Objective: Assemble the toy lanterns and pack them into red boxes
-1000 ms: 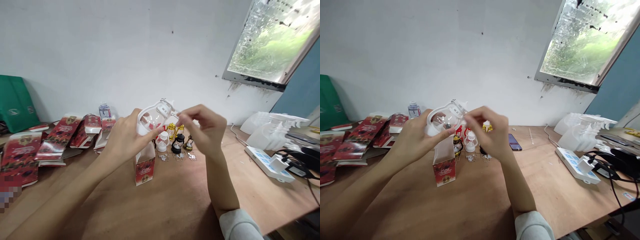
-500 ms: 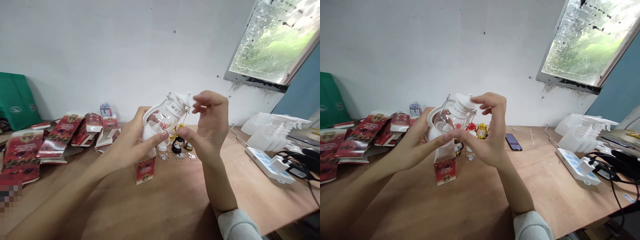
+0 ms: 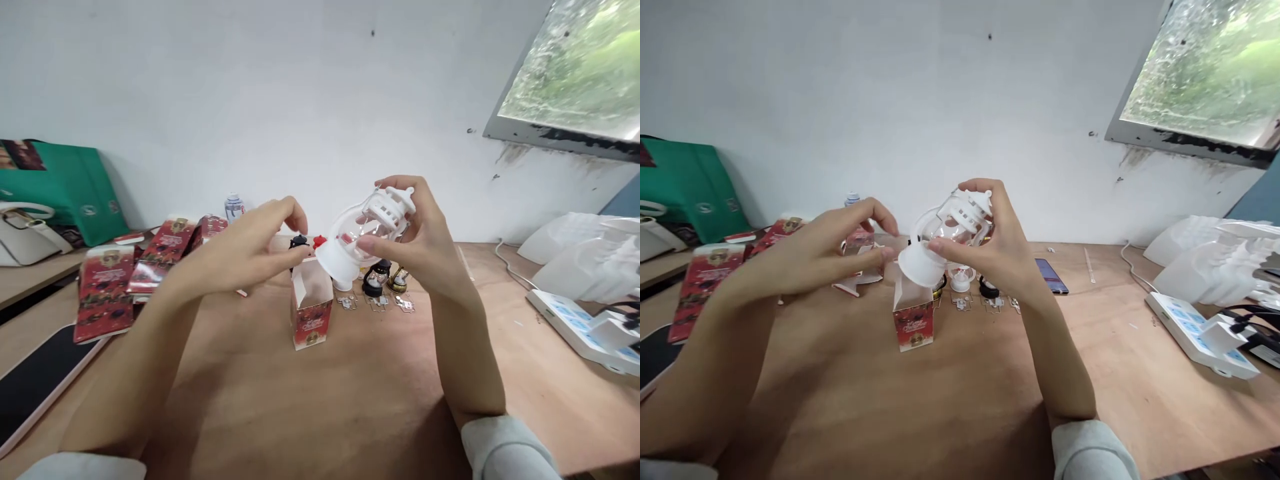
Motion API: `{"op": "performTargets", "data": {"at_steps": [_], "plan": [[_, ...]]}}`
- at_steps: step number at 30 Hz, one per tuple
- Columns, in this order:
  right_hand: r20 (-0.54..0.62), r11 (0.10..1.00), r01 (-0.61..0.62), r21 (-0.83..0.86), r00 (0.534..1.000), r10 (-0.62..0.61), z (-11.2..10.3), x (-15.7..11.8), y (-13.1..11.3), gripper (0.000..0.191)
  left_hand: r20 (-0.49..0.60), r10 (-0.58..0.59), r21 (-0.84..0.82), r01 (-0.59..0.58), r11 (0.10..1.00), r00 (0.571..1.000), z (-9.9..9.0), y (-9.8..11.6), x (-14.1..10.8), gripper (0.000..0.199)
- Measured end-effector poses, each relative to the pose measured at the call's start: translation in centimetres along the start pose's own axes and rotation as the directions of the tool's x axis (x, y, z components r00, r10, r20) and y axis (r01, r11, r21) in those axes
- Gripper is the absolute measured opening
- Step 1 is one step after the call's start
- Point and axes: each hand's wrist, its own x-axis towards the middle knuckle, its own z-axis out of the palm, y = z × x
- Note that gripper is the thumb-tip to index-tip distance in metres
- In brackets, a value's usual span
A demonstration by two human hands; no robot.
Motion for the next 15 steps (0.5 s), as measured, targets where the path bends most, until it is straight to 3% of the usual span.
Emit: {"op": "performTargets", "data": {"at_steps": [2,4,6,8,9,12,15], "plan": [[0.105,0.997,-0.061,0.041,0.993,0.056,-0.3,0.0,-0.1,0.058,0.154,0.063,0.045,-0.071,0.996,0.986,-0.8,-0.7,-0.1,0.021],[0.281,0.986,-0.146,0.078,0.952,0.118,-0.4,0.2,-0.2,0.056,0.285,0.169,0.065,-0.195,0.979,0.943,-0.9,-1.1,0.0,0.015],[0.487,0.963,-0.249,0.104,0.857,0.169,-0.4,0.4,-0.1,0.054,0.338,0.234,0.112,-0.286,0.952,0.912,-0.2,-1.3,0.3,0.018],[0.635,0.936,-0.324,0.137,0.754,0.168,0.0,0.6,0.3,0.053,0.332,0.228,0.213,-0.308,0.927,0.915,0.7,-1.4,0.7,0.023],[0.665,0.927,-0.338,0.163,0.732,0.15,0.3,0.7,0.5,0.053,0.318,0.206,0.275,-0.298,0.914,0.926,1.2,-1.5,0.9,0.024],[0.619,0.907,-0.318,0.276,0.781,0.085,1.3,1.0,1.5,0.054,0.294,0.162,0.384,-0.271,0.882,0.942,2.4,-1.8,1.1,0.034],[0.565,0.898,-0.278,0.341,0.824,0.04,2.0,1.1,2.3,0.056,0.309,0.132,0.376,-0.249,0.892,0.942,2.8,-2.6,0.7,0.054]]}}
